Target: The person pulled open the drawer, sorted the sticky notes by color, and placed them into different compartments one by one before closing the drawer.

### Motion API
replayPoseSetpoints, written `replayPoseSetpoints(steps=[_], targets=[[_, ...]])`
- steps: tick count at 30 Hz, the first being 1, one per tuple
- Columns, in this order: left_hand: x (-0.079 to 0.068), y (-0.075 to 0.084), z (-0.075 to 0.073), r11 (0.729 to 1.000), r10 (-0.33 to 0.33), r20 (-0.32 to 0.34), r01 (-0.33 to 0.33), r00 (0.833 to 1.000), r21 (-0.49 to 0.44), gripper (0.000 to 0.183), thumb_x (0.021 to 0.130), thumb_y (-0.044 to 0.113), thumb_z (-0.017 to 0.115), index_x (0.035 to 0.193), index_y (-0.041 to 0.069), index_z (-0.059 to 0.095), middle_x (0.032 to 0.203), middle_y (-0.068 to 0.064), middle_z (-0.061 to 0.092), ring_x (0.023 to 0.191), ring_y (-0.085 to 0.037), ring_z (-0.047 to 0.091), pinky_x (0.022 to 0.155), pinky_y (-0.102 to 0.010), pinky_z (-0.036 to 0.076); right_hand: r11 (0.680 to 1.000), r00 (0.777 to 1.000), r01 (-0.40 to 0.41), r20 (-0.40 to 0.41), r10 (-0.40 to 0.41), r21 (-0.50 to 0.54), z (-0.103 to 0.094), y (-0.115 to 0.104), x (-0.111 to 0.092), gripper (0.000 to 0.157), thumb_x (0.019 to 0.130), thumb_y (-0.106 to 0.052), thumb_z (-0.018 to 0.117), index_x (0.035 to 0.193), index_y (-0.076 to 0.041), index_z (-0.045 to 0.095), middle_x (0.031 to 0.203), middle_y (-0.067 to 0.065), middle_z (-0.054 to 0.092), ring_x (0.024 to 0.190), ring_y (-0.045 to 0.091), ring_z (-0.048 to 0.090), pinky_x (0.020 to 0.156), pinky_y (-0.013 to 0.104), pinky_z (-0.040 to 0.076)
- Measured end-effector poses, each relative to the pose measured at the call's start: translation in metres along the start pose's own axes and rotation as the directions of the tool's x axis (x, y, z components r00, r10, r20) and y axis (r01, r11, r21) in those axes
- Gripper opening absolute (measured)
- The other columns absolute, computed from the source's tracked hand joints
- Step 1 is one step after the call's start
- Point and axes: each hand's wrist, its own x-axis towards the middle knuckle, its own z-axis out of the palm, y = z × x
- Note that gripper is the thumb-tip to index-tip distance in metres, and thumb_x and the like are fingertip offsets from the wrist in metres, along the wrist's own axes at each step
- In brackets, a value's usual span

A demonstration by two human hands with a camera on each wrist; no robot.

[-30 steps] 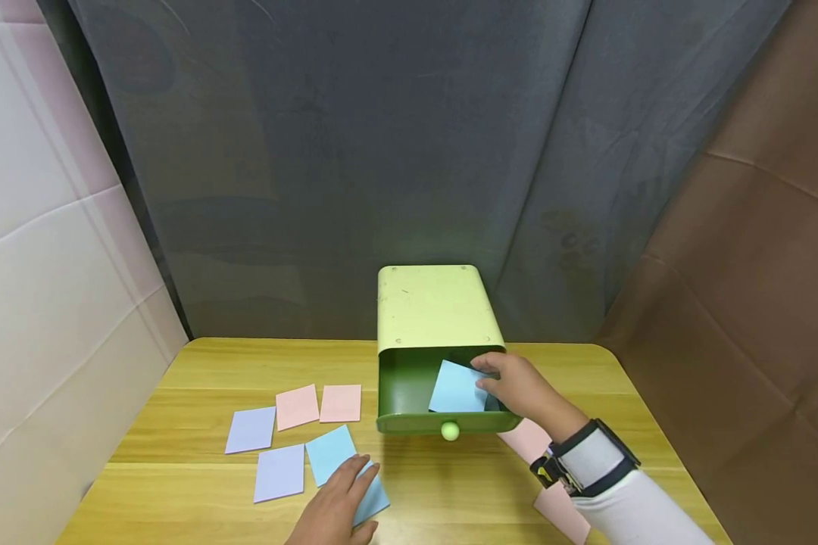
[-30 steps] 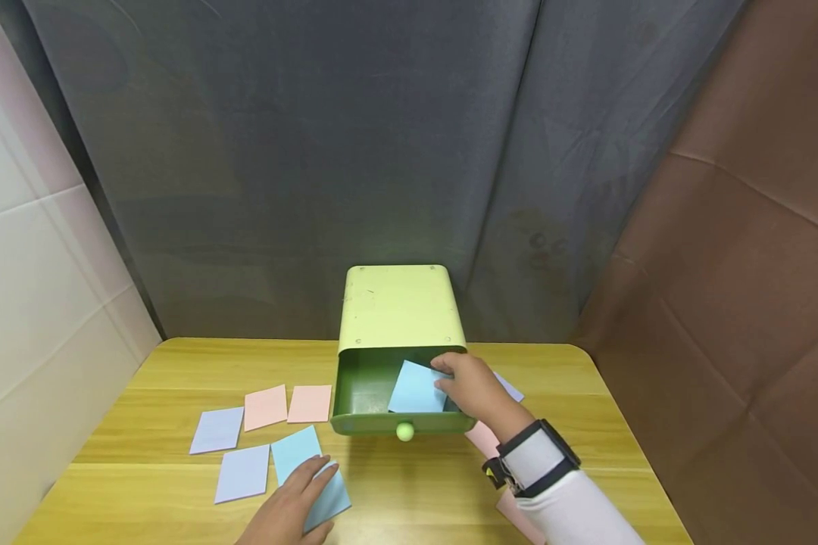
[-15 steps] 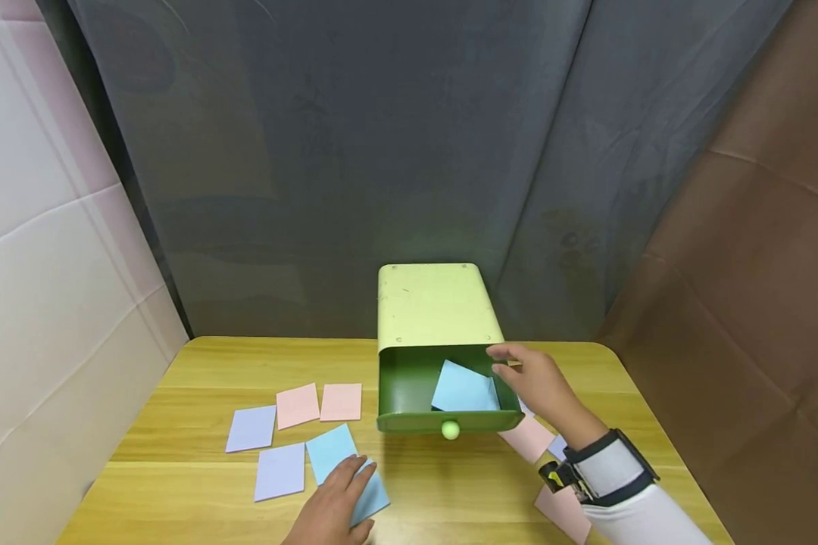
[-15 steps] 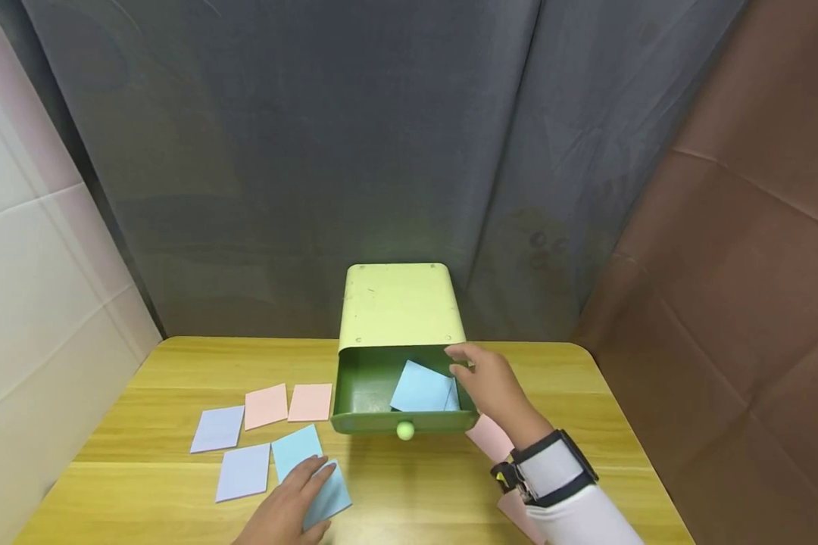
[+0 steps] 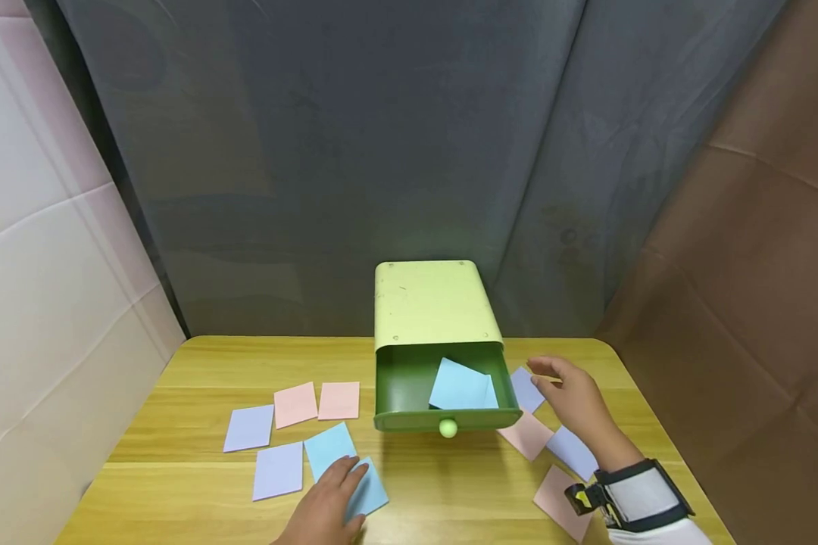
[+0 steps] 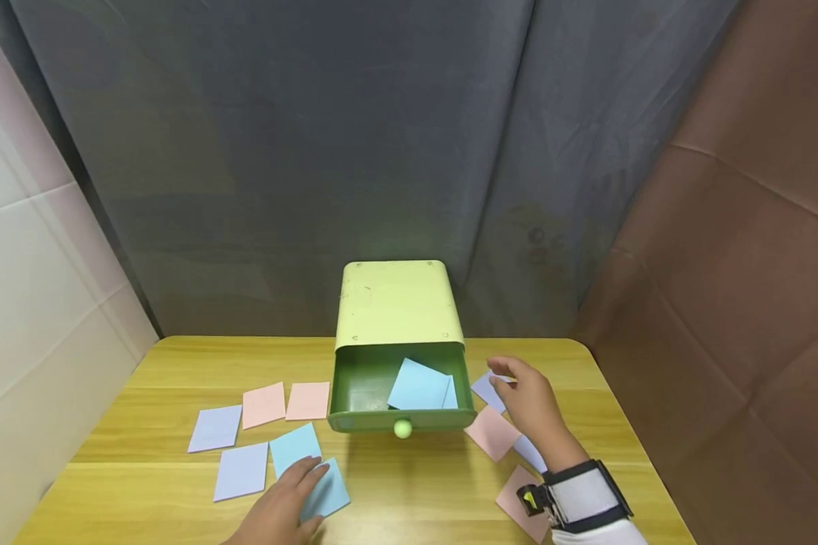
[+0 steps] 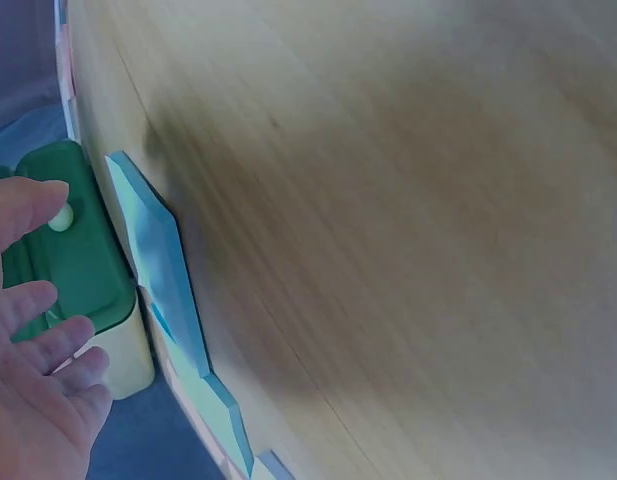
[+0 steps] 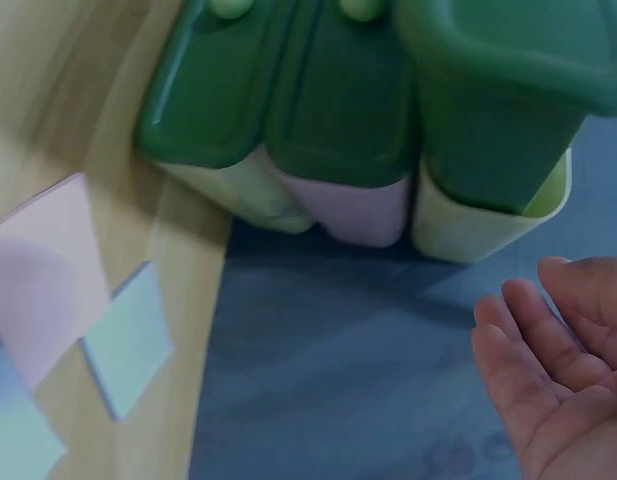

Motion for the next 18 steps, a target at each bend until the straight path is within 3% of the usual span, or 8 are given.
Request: replayPoseSetpoints(steps=[11,18], targets=[[0.008,-0.007,0.001,1.0,0.014,-0.002,-0.014,1.0,0.015,0.062,0.077,0.022,0.08,0.129,-0.002,0.055,0.13,-0.018,0.054,0.12,-0.035,0.052,0.095,-0.047,0.049,0.996,0.995,-0.087,0.047,0.088,-0.029,0.014,0.041,-0.023,0.034,0.096,-0.005,0.055,0.128,0.006,0.055,0.126,0.026,0.058,0.117,0.042,0.054,0.094,0.052,0.048],[0.012,-0.011,0.0,0.999,-0.04,-0.006,0.04,0.999,-0.003,0.059,0.077,0.019,0.08,0.126,-0.004,0.056,0.128,-0.019,0.055,0.12,-0.036,0.052,0.096,-0.049,0.047,0.992,0.989,-0.119,0.08,0.121,-0.031,0.03,0.057,-0.033,0.032,0.093,-0.003,0.06,0.123,0.006,0.059,0.121,0.026,0.062,0.114,0.041,0.057,0.09,0.049,0.051]])
